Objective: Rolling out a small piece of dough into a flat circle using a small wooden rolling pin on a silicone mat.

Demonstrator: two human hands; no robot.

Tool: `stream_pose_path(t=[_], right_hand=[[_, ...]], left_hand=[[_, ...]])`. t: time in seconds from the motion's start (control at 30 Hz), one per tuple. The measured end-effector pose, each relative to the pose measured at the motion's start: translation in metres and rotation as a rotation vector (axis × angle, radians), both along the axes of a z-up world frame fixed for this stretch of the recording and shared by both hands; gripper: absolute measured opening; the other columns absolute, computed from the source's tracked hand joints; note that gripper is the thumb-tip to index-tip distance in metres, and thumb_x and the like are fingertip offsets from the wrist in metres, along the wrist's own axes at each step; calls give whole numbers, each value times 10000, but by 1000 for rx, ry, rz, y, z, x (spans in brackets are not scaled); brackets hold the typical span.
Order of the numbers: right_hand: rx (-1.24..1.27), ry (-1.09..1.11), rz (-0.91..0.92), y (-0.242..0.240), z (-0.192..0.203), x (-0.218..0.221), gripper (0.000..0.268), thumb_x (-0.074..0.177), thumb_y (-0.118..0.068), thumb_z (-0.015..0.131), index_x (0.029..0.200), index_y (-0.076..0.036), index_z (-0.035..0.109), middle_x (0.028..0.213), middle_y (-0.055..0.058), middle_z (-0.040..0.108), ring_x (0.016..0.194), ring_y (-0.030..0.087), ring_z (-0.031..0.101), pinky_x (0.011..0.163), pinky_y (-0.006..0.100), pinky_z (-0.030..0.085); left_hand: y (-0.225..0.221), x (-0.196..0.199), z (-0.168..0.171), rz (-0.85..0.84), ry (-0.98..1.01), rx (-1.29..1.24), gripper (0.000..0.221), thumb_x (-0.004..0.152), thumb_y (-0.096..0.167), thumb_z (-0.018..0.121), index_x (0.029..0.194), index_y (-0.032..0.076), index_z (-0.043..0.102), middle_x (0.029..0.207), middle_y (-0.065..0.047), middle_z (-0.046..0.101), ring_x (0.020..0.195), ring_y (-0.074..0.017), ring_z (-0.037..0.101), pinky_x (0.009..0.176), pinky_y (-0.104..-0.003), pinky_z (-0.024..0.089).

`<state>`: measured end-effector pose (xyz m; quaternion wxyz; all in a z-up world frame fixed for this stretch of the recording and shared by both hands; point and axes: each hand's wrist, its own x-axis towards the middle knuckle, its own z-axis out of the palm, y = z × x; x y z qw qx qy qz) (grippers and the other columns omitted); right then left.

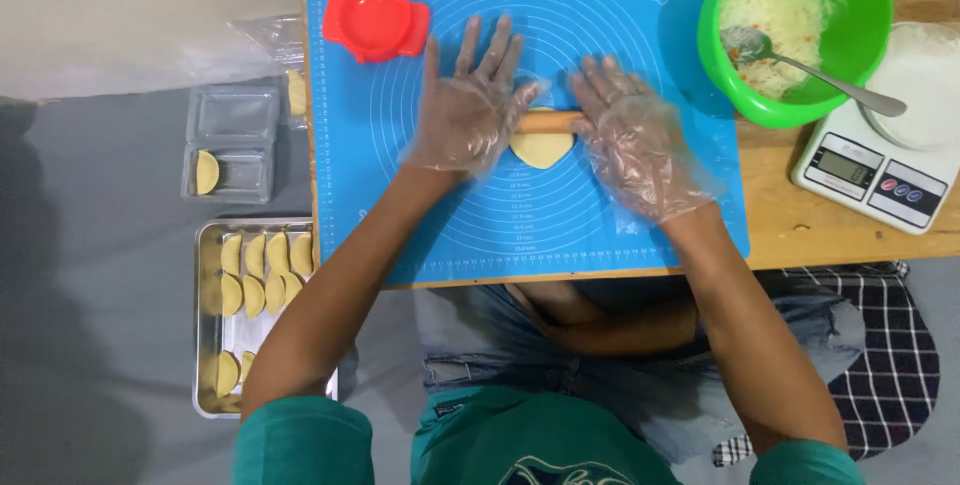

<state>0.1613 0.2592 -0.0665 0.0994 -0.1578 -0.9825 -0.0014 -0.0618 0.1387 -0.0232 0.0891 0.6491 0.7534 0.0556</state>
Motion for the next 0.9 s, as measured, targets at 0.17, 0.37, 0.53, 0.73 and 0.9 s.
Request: stream_pose_path(t=[0.17, 0.37, 0.53, 0.73, 0.9], right_hand=[[54, -59, -137, -30, 38, -5, 541, 1163, -328, 310, 1597, -45, 467, 1652, 226, 395, 1513, 404, 386, 1202, 501, 358], [-70, 6, -79, -48, 31, 17, 587, 1152, -223, 433, 1679, -106, 202, 1719, 212, 232, 1580, 437, 266, 1254, 553, 340], [-111, -66, -92, -76, 55, 25, 571, 1144, -209, 362, 1670, -57, 201, 1731, 196, 152, 1604, 385, 184, 1301, 537, 201], [-49, -5, -57, -99, 60, 39, 538, 1155, -169, 343, 1651, 7, 230, 1716, 210, 215, 1604, 345, 201, 1326, 504, 179], [-157, 189, -5, -119, 68, 50, 583, 1134, -69, 490, 1644, -9, 215, 1699, 226, 289, 1593, 383, 309, 1324, 541, 273]], left_hand=[[-3, 5, 2, 8, 249, -10, 765, 1068, 617, 33, 1667, 144, 78, 1734, -77, 3, 1591, -311, -36, 1241, -642, -63], [-29, 13, -13, -36, 287, 253, 772, 1160, 579, 262, 1622, -39, 276, 1673, -251, 233, 1569, -349, 196, 1281, -532, 150], [-52, 29, 0, -29, 353, 160, 833, 1138, 617, 171, 1625, -47, 296, 1679, -259, 218, 1579, -356, 184, 1305, -458, 107], [-80, 42, 8, -40, 374, 112, 855, 1114, 657, 162, 1658, 2, 240, 1717, -196, 149, 1600, -317, 111, 1309, -422, 47], [-103, 51, 10, -74, 604, 87, 874, 1090, 723, 109, 1679, 85, 214, 1737, -141, 132, 1608, -283, 80, 1316, -430, -7]])
